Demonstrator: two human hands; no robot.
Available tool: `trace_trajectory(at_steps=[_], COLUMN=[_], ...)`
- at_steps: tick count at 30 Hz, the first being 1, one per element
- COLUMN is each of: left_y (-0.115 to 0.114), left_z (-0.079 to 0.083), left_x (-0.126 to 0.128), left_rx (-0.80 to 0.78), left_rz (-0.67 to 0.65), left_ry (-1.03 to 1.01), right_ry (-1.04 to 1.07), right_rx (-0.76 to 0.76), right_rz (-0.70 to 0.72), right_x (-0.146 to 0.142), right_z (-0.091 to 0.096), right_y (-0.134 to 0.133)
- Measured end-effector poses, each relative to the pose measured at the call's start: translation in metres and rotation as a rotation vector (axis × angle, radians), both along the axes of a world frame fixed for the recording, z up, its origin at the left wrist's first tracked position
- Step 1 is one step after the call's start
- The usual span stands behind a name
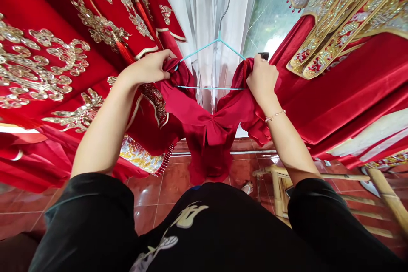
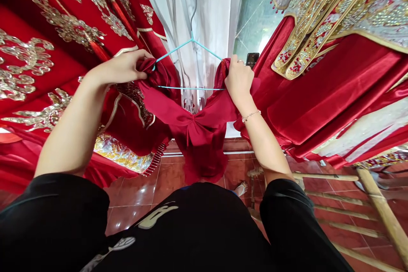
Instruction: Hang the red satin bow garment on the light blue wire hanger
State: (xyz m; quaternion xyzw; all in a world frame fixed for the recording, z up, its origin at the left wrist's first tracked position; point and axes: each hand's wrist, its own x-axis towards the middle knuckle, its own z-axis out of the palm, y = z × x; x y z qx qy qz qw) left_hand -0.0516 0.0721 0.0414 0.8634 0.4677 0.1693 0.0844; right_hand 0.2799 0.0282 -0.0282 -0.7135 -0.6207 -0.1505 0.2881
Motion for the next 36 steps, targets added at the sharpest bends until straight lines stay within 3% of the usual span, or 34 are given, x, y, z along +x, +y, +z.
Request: trace_trajectory(at_steps=[8,14,17,22,29,36], left_y=[0.006,0.008,0.005,-0.005,-0.006,-0.002], left_z=[0.001,-0.001,-0.007,-0.025,-0.021,-0.028], left_x=[-0.002,-0.004,0.004,0.025,0.011,0.010], left_rx=[-0.129,-0.140,-0.085,0.126,-0.015,0.063], left_rz=[-0.057,-0.073,-0.020,0.190,-0.077,-0.092], left_ry=[-0.096,-0.125,-0.109,-0.096,-0.184,-0.192], right_ry=[0.033,0.032,-0.001,0.005,0.016,0.002], right_rx=[-0.025,0.003,-0.005,-0.039,-0.094,-0.065], right_rz=[-0.009,-0.005,-0.032,-0.027,-0.054,-0.029], right_x=[-0.005,-0.007,-0.008,-0.009,-0.012,-0.010], right_z=[0.006,0.005,0.004,0.003,0.009,0.006], right_y=[-0.012,-0.016,-0.016,-0.016,-0.023,-0.021])
